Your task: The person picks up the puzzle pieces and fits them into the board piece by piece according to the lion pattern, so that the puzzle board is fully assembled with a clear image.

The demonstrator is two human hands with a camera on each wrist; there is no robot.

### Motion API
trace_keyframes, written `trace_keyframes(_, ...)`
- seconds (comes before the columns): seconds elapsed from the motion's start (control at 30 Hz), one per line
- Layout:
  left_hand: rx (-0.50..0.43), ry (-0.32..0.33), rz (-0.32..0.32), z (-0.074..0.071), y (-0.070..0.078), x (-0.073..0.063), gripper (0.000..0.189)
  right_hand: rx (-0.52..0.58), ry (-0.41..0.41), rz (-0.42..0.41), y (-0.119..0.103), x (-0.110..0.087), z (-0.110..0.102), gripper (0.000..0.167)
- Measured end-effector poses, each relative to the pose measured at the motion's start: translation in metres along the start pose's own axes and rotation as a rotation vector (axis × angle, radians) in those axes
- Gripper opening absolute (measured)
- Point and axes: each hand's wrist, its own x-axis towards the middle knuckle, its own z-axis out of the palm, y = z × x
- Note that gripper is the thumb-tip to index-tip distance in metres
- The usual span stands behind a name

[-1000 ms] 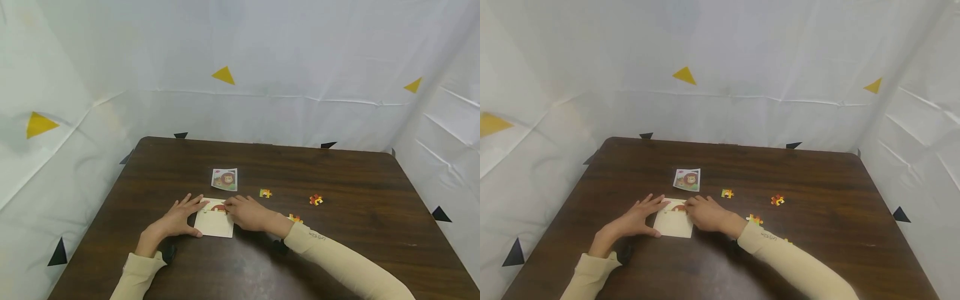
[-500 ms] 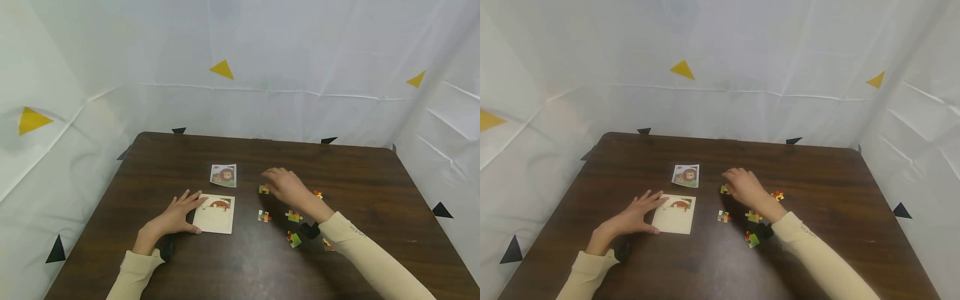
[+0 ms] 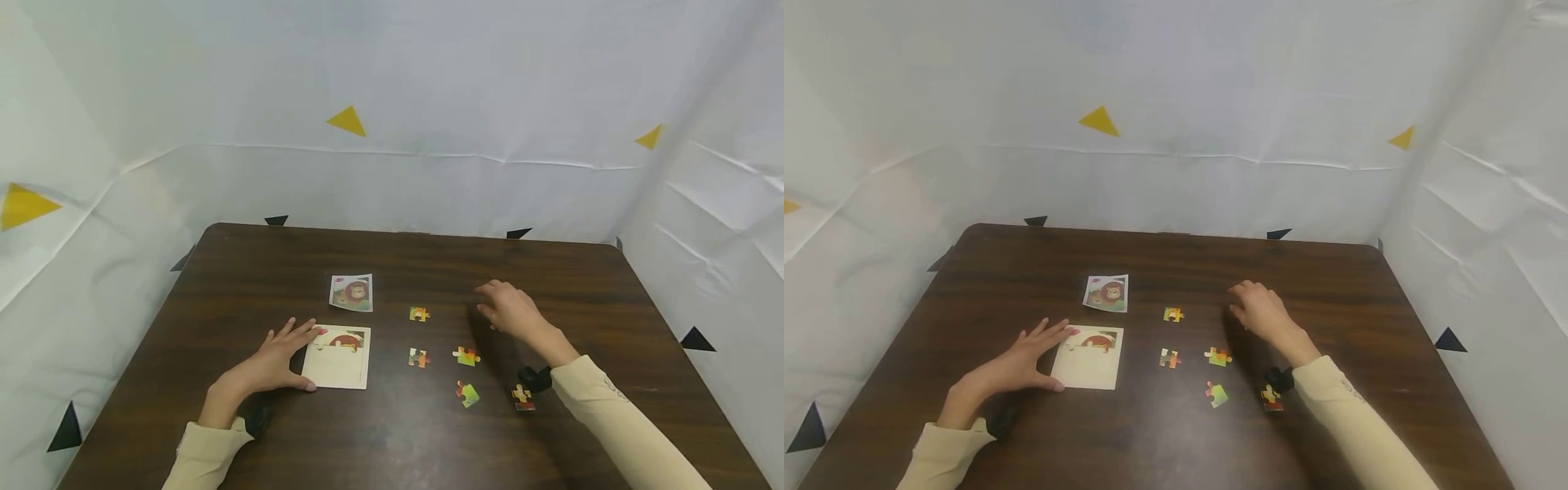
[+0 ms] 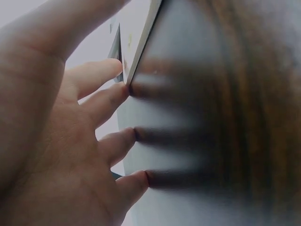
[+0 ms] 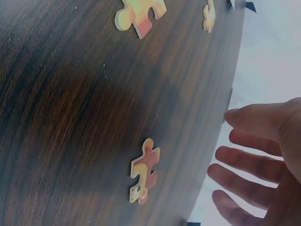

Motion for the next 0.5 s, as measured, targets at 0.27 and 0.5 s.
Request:
trace_keyframes(0.27, -0.013, -0.012, -0.024, -0.006, -0.002, -0.006, 0.109, 0.044, -0.041, 0.068, 0.007, 0.002, 0.000, 0.036)
trace_keyframes(0.5, -0.009, -0.017, -0.021, -0.009, -0.002, -0.004, 0.109, 0.049, -0.081, 0.138, 0.015, 0.001, 0.002, 0.037)
